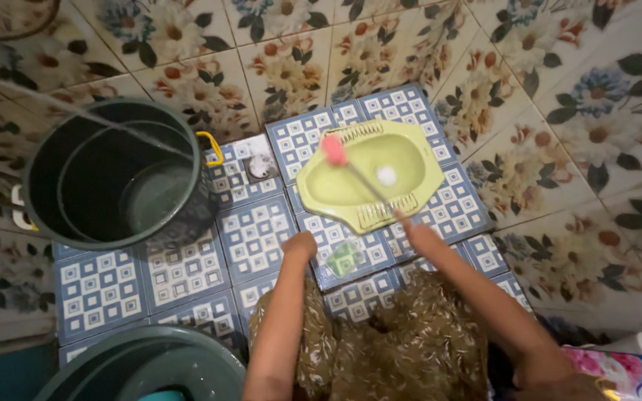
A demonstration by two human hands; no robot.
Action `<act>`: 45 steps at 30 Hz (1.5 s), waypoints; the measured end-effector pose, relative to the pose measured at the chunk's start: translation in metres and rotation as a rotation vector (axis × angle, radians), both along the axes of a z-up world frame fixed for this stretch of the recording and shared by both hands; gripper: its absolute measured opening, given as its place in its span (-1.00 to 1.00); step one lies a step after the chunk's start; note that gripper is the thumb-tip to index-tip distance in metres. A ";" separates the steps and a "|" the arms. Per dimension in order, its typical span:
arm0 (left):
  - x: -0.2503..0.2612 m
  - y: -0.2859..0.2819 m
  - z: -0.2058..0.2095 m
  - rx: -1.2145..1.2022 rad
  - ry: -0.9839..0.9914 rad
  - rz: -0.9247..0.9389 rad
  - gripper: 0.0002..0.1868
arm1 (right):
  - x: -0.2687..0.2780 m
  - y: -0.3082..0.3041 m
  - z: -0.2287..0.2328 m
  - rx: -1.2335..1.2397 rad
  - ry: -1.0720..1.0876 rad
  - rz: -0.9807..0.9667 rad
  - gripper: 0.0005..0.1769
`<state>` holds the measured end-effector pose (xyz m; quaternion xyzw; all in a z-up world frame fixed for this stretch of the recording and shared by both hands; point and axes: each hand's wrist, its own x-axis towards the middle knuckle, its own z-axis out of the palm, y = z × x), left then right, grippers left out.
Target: The person scrubs a tiled bathroom floor with a long-handled brush, then rinses the area using water from a bucket and a scoop. They also clean a yellow plastic basin and place the brush inside it.
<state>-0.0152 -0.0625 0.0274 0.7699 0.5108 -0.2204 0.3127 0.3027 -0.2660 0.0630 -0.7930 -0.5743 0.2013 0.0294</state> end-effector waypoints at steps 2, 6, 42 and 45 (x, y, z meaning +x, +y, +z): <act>0.010 -0.003 0.000 0.007 -0.016 -0.002 -0.61 | 0.008 0.000 0.003 -0.105 -0.022 0.049 -0.30; 0.014 -0.021 0.004 0.005 -0.007 -0.007 -0.60 | 0.001 -0.017 -0.002 -0.046 -0.136 -0.033 -0.28; 0.038 -0.013 0.012 0.430 -0.557 0.099 -0.62 | -0.095 0.022 0.005 0.048 0.544 -0.401 -0.29; 0.033 -0.016 0.008 0.396 -0.542 0.098 -0.71 | -0.112 0.030 0.018 0.030 0.636 -0.483 -0.31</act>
